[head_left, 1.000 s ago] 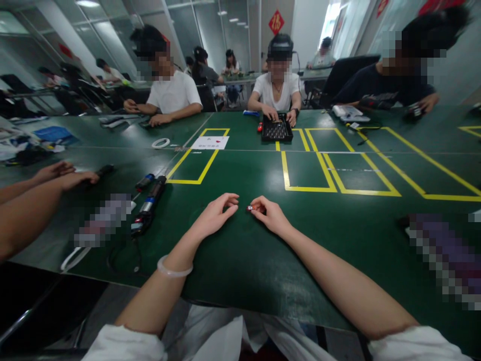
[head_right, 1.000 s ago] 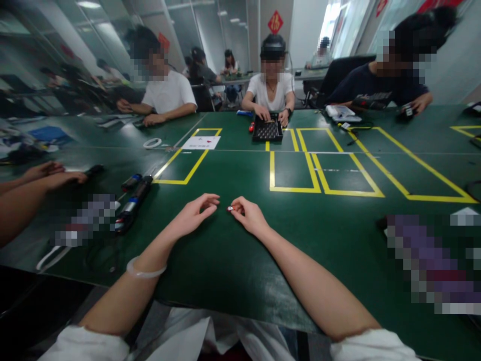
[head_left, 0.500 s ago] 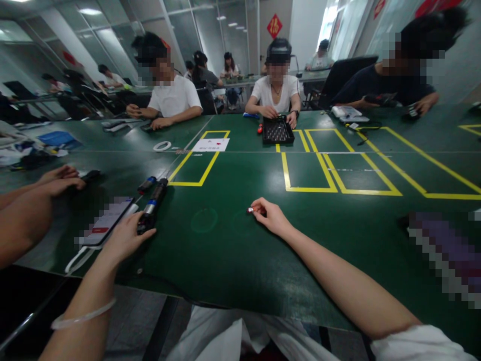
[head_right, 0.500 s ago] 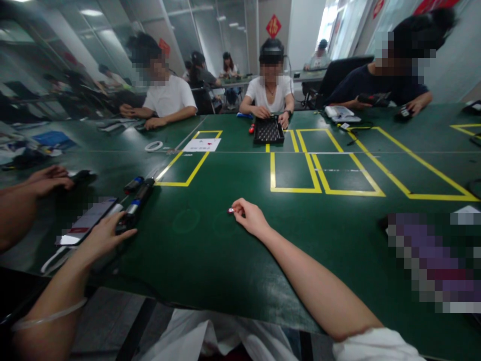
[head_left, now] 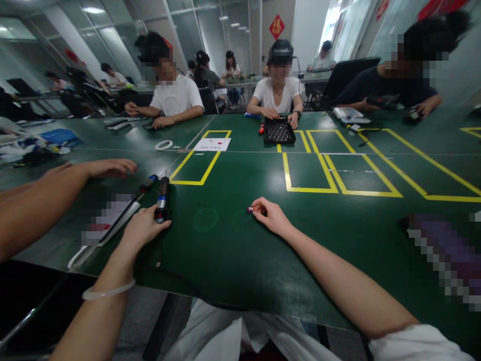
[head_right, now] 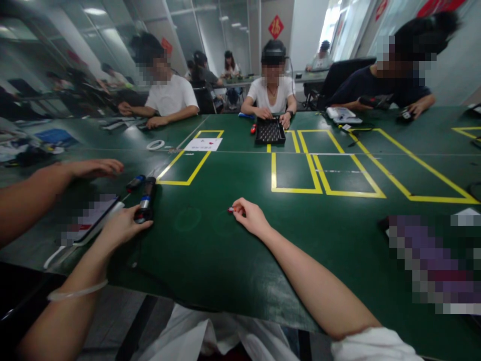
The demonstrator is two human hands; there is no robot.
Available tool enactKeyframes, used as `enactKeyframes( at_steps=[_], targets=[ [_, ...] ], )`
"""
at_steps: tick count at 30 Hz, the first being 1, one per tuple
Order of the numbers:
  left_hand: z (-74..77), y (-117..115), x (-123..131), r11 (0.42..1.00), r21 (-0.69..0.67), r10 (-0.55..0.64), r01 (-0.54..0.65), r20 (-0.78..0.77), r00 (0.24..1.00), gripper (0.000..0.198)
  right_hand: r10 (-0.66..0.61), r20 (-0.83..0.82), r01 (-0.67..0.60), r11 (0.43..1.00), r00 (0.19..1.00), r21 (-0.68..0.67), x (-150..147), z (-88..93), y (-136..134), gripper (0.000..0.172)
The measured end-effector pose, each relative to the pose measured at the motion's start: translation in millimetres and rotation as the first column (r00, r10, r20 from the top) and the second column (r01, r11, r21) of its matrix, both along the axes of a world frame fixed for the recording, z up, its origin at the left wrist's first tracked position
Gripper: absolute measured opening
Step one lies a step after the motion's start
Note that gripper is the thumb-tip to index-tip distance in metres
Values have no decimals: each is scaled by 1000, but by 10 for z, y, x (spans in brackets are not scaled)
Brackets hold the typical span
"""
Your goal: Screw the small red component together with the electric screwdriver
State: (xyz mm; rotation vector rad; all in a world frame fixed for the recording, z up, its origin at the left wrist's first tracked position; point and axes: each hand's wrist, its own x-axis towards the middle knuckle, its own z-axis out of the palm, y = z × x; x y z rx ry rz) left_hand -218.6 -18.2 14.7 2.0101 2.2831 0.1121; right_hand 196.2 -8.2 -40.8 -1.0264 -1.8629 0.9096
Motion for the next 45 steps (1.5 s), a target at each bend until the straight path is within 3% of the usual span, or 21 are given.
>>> enactKeyframes(
  at_steps=[3, 8, 12, 18, 31, 45],
  targets=[
    [17, 56, 385, 1000, 2, -23, 23, -107, 994, 71, 3, 7, -4, 1000, 1000, 19, 11, -4, 4, 16],
    [22, 170, 1168, 983, 8, -182, 183, -105, 978, 72, -62, 44, 57, 993, 997, 105, 19, 1, 18, 13],
    [0, 206, 1771, 944, 59, -320, 324, -72, 945, 69, -98, 52, 92, 991, 994, 99, 14, -14, 39, 10],
    [-48, 144, 2320, 873, 108, -473, 475, -45, 880, 62, -111, 33, 108, 990, 993, 89, 22, -63, 69, 19],
    [-112, 27, 2424, 845, 184, -492, 503, -105, 864, 61, -48, 138, 32, 992, 989, 118, 19, -36, 35, 11],
    [-174, 16, 2425, 845, 221, -484, 487, -71, 872, 61, -141, 126, 124, 983, 982, 137, 14, -45, 47, 14]
  ],
)
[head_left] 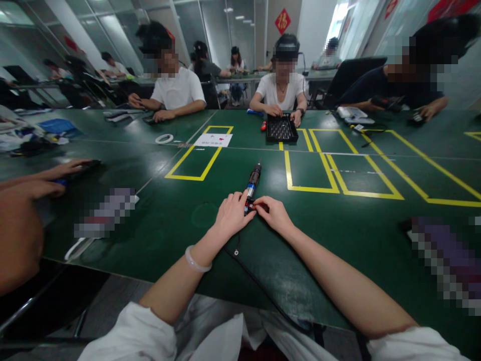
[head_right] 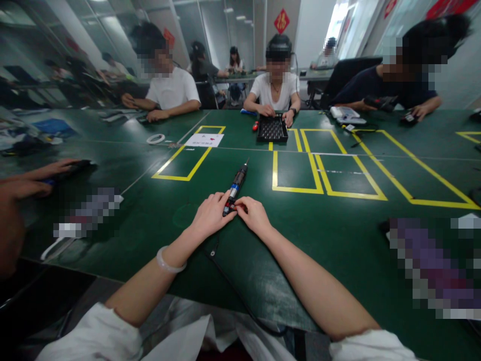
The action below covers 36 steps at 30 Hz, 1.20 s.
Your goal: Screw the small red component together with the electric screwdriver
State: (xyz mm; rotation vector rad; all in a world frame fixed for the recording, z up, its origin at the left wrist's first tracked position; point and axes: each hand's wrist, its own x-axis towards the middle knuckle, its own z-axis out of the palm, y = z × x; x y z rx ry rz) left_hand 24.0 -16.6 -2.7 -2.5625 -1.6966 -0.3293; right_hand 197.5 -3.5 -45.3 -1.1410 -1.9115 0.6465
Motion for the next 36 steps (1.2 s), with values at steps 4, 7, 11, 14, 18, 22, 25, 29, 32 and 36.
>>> enactKeyframes(
  at_steps=[4, 7, 11, 14, 18, 22, 25, 29, 32, 36],
  targets=[
    [-27, 37, 34, 998, 23, 62, -62, -24, 998, 59, 15, -29, -15, 1000, 999, 12, 1, 13, -12, 18],
    [-26, 55, 61, 994, 28, 108, -107, -58, 992, 59, 28, -50, -28, 1000, 998, 6, 2, 10, -16, 19],
    [18, 39, 53, 995, 23, 101, -100, -96, 990, 59, 41, -59, -41, 999, 997, 3, -10, -13, -24, 18],
    [67, -9, -45, 996, 28, 83, -80, -128, 988, 61, 58, -60, -58, 998, 996, 10, -14, -26, -31, 18],
    [125, -123, -373, 997, 33, 69, -64, -191, 979, 62, 58, -55, -58, 998, 997, 4, -12, -22, -33, 17],
    [152, -255, -886, 989, 1, 144, -147, -232, 962, 63, 68, -45, -68, 998, 997, -15, -18, -15, -33, 16],
    [136, -340, -1324, 966, -8, 247, -258, -252, 936, 65, 68, -46, -69, 997, 997, -25, -19, -13, -38, 16],
    [92, -413, -1928, 930, 27, 359, -366, -278, 891, 70, 71, -23, -72, 997, 997, -28, -10, -4, -45, 15],
    [74, -405, -2351, 905, 42, 416, -423, -292, 861, 71, 74, -1, -74, 997, 997, -26, -8, 9, -48, 14],
    [107, -319, -2768, 871, 21, 472, -491, -313, 824, 72, 74, 20, -74, 997, 997, -33, -15, 24, -51, 12]
  ],
)
